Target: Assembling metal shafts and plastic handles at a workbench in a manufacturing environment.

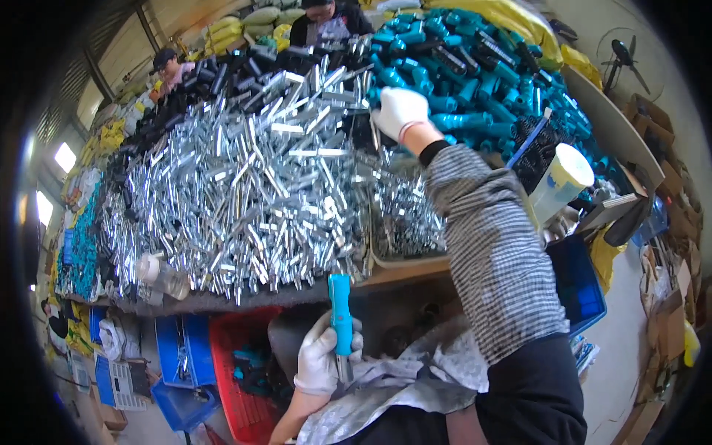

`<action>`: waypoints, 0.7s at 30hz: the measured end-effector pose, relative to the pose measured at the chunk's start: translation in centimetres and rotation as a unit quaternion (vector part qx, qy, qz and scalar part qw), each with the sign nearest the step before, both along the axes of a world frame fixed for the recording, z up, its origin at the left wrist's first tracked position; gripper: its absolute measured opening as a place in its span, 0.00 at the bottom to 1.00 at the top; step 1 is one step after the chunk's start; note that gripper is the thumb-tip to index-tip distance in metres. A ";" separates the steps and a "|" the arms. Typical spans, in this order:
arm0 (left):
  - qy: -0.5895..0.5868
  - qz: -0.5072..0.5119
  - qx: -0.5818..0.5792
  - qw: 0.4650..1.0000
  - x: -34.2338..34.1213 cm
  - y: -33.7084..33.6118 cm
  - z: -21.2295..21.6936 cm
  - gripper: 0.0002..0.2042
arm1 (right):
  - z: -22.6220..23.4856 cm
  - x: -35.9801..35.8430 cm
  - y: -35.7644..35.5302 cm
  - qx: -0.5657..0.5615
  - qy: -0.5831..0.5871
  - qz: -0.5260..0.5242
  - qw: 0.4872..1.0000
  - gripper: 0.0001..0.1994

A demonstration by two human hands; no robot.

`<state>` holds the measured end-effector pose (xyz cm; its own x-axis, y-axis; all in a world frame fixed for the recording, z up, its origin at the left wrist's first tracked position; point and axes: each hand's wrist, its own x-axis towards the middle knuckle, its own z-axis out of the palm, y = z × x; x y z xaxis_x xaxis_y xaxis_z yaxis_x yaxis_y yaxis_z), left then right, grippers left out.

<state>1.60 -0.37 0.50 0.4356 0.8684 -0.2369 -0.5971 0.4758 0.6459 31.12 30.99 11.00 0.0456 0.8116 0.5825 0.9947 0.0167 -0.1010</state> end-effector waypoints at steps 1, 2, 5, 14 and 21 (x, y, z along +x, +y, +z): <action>-0.003 -0.002 0.000 1.000 -0.1 0.0 0.1 0.28 | 0.8 0.3 -1.1 0.025 -0.001 0.022 0.999 0.14; -0.004 0.002 0.001 1.000 -0.3 -0.1 0.0 0.28 | 1.8 -0.4 -3.1 0.067 0.014 0.047 0.997 0.14; 0.000 0.004 -0.002 1.000 -0.9 -0.6 0.1 0.30 | 2.0 -1.5 -10.1 0.054 0.214 0.239 0.946 0.16; 0.077 -0.038 0.032 0.996 0.2 -2.2 1.1 0.31 | -5.1 -2.2 -30.7 -0.252 0.663 0.264 0.653 0.23; 0.186 -0.124 0.088 0.971 0.2 -3.9 1.2 0.29 | -8.1 -2.1 -32.3 -0.158 0.613 0.344 0.693 0.21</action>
<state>1.80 -4.22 1.73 0.5493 0.7887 -0.2761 -0.1884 0.4388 0.8786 29.02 -1.27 2.90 -0.1126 0.9651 0.2364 -0.0761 0.2289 -0.9705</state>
